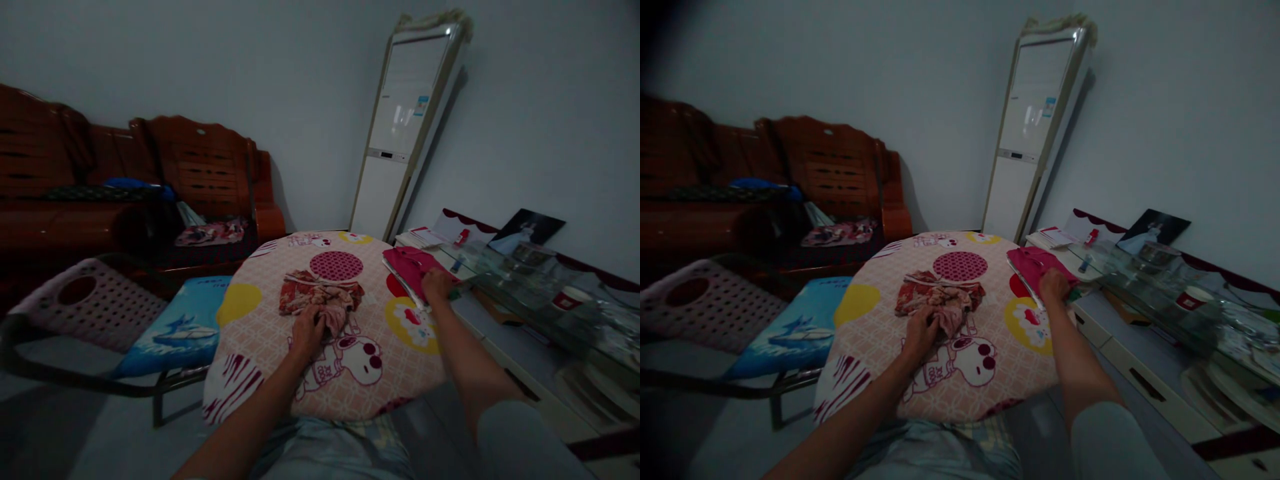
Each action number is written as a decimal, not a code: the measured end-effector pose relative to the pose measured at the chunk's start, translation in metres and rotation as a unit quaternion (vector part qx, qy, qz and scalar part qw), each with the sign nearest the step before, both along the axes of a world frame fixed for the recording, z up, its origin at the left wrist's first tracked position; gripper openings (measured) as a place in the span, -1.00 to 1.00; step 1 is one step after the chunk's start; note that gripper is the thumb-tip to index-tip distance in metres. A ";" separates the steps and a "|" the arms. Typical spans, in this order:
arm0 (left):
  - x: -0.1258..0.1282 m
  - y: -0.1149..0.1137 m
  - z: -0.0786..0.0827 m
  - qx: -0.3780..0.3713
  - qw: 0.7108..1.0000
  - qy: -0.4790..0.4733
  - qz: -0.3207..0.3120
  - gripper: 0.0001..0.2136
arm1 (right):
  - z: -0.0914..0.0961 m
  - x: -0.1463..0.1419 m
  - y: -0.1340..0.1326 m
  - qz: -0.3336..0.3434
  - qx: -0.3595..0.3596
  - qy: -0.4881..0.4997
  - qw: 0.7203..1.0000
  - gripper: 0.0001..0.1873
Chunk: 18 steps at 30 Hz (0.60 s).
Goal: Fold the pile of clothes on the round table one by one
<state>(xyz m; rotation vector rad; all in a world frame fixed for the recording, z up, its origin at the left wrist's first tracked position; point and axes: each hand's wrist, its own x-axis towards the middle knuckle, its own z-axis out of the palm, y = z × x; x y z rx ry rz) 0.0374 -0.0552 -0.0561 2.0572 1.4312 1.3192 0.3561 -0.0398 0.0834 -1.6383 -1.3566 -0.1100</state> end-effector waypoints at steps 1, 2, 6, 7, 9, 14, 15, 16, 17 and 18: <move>0.000 0.000 0.000 0.005 1.000 -0.004 0.003 -0.83 | 0.003 -0.012 0.006 0.010 -0.004 0.002 1.000 -0.79; 0.001 0.000 0.000 0.011 1.000 -0.011 0.006 -0.84 | 0.006 -0.026 0.013 0.028 -0.010 0.004 1.000 -0.79; 0.000 -0.001 -0.002 0.023 0.997 -0.065 0.034 -0.83 | 0.026 -0.085 0.033 0.223 0.044 0.109 0.968 -0.78; -0.001 -0.002 -0.001 0.024 0.996 -0.078 0.042 -0.82 | 0.030 -0.094 0.034 0.247 0.060 0.157 0.954 -0.77; -0.002 -0.004 0.002 0.023 0.993 -0.101 0.051 -0.81 | 0.032 -0.106 0.031 0.280 0.047 0.231 0.931 -0.77; -0.003 -0.010 0.012 0.015 0.987 -0.152 0.051 -0.58 | -0.004 -0.118 -0.001 0.309 -0.101 0.274 0.905 -0.85; -0.002 -0.011 0.012 0.002 0.989 -0.144 0.043 -0.51 | -0.016 -0.122 -0.009 0.313 -0.123 0.282 0.899 -0.87; -0.002 -0.012 0.011 -0.012 0.992 -0.124 0.027 -0.46 | -0.028 -0.125 -0.017 0.322 -0.153 0.290 0.888 -0.88; -0.001 -0.013 0.009 -0.024 0.995 -0.096 0.001 -0.42 | -0.041 -0.129 -0.025 0.335 -0.192 0.291 0.875 -0.88; 0.000 -0.013 0.006 -0.032 0.997 -0.064 -0.027 -0.41 | -0.053 -0.133 -0.031 0.362 -0.249 0.281 0.853 -0.87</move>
